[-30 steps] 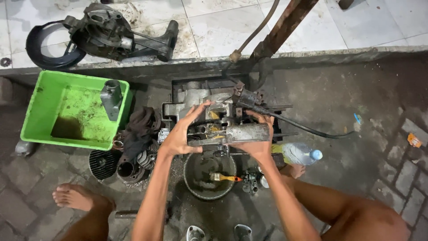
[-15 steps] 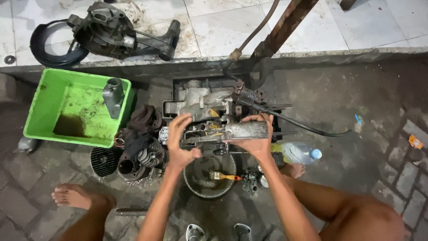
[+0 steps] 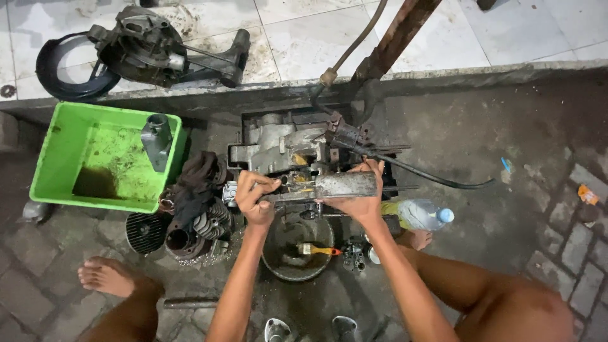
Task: The person scrubs a disassembled engine block with a brush and liquid, then picks up a circular metal part and scrubs it thoroughly. The person continues to scrub the circular part and then a finned cylinder head, using a brush and liquid from a nearby container.
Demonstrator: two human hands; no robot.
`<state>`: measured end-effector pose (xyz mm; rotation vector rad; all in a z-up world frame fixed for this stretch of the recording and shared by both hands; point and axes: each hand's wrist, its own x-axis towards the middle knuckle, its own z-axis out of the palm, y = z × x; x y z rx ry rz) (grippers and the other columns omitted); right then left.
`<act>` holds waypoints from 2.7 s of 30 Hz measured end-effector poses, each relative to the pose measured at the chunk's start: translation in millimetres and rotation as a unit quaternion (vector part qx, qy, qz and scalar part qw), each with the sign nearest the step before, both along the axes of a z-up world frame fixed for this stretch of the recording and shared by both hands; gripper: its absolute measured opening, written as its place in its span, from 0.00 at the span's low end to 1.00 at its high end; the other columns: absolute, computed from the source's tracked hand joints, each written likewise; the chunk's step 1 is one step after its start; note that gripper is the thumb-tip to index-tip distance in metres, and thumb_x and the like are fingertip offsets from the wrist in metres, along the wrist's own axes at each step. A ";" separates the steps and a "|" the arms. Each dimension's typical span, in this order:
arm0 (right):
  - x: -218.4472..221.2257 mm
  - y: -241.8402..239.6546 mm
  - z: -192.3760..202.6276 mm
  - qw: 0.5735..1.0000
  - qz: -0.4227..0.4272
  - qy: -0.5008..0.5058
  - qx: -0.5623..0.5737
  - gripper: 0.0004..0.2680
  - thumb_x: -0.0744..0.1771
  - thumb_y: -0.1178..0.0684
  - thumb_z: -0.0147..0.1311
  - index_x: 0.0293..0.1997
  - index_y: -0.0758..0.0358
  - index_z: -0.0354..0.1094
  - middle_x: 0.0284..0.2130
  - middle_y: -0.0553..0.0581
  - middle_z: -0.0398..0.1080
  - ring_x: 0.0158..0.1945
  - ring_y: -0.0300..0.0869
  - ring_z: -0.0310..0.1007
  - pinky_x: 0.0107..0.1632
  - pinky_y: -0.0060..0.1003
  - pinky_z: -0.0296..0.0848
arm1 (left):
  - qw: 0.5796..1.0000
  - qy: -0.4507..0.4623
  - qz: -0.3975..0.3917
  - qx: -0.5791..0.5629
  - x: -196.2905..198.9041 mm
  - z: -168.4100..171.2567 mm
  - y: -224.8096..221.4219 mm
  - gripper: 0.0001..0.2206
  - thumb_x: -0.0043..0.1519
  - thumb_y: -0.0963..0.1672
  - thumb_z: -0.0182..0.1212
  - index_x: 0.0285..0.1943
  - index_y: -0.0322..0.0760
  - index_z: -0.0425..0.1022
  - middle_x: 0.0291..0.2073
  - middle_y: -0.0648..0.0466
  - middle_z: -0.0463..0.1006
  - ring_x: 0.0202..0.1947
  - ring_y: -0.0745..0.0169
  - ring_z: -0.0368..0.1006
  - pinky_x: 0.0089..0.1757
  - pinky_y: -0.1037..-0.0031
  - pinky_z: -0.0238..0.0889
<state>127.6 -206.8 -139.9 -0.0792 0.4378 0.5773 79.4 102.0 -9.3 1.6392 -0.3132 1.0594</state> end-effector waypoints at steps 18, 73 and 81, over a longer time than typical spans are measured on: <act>-32.5 58.1 187.3 0.378 -0.128 -0.448 -0.800 0.28 0.41 0.38 0.85 0.22 0.57 0.62 0.18 0.57 0.69 0.29 0.45 0.72 0.51 0.29 0.68 | 1.000 0.010 -0.001 -0.026 -3.9 16.5 -5.5 0.36 0.66 0.64 0.38 0.27 0.42 0.85 0.22 0.54 0.74 0.26 0.57 0.62 0.36 0.69 0.61; -221.1 92.7 -6.8 -0.141 0.546 -0.479 -0.673 0.26 0.68 0.44 0.56 0.72 0.53 0.46 0.71 0.58 0.54 0.76 0.53 0.44 0.75 0.55 0.44 | 0.711 0.639 -0.020 0.293 -236.7 -177.6 83.2 0.15 0.72 0.47 0.48 0.58 0.29 0.70 0.57 0.38 0.67 0.55 0.38 0.73 0.53 0.56 0.68; -236.9 71.2 -173.3 -0.046 0.315 -0.476 -0.820 0.11 0.72 0.45 0.42 0.57 0.53 0.63 0.49 0.56 0.73 0.58 0.49 0.72 0.68 0.49 0.61 | 0.603 0.766 0.024 0.222 -251.8 -231.4 129.6 0.16 0.70 0.51 0.49 0.60 0.48 0.76 0.61 0.57 0.74 0.69 0.58 0.62 0.64 0.60 0.58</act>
